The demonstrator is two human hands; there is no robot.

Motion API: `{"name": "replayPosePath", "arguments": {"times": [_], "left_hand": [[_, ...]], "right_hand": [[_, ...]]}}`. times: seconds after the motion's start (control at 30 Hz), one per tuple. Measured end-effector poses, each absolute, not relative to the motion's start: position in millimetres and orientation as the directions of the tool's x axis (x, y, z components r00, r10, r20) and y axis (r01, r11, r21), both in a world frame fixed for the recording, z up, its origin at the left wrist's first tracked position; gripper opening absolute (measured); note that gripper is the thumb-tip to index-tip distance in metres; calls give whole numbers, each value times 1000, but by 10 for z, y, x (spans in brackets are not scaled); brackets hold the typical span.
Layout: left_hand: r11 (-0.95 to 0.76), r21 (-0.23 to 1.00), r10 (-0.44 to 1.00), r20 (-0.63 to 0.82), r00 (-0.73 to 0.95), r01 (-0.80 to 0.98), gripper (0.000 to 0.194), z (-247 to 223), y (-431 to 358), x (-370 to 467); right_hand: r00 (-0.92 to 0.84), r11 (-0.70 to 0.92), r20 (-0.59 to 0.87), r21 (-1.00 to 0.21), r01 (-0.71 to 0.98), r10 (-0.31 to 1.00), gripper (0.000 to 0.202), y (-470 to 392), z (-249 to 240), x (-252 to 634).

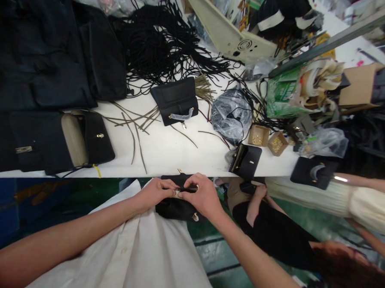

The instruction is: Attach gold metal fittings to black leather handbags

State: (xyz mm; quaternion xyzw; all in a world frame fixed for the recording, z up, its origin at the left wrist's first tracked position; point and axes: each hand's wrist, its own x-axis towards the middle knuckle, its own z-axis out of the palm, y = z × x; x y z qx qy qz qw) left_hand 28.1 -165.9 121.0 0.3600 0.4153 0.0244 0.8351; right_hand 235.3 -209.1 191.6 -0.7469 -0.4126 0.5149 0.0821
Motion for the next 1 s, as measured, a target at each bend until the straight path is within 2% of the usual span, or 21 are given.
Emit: {"name": "replayPosePath", "arguments": {"times": [0.1,0.27,0.5,1.0], "left_hand": [[753,608,355,-699,621,253,13,1183,-1674,304],[752,600,386,-737,555,272,15,1151,-1711,353],[740,606,408,-750,521,293,18,1200,-1690,382],[811,515,332,-795,509,276,19,1197,-1651,402]], "right_hand": [[107,-532,-615,-566,629,781,6,-2145,1925,2277],[74,-514,-606,-597,617,792,12,-2192,1883,2247],[-74,-438,-584,-681,586,808,16,-2145,1915,2293],[-242,-239,-570,-640,730,785,19,-2087,1865,2291]]}}
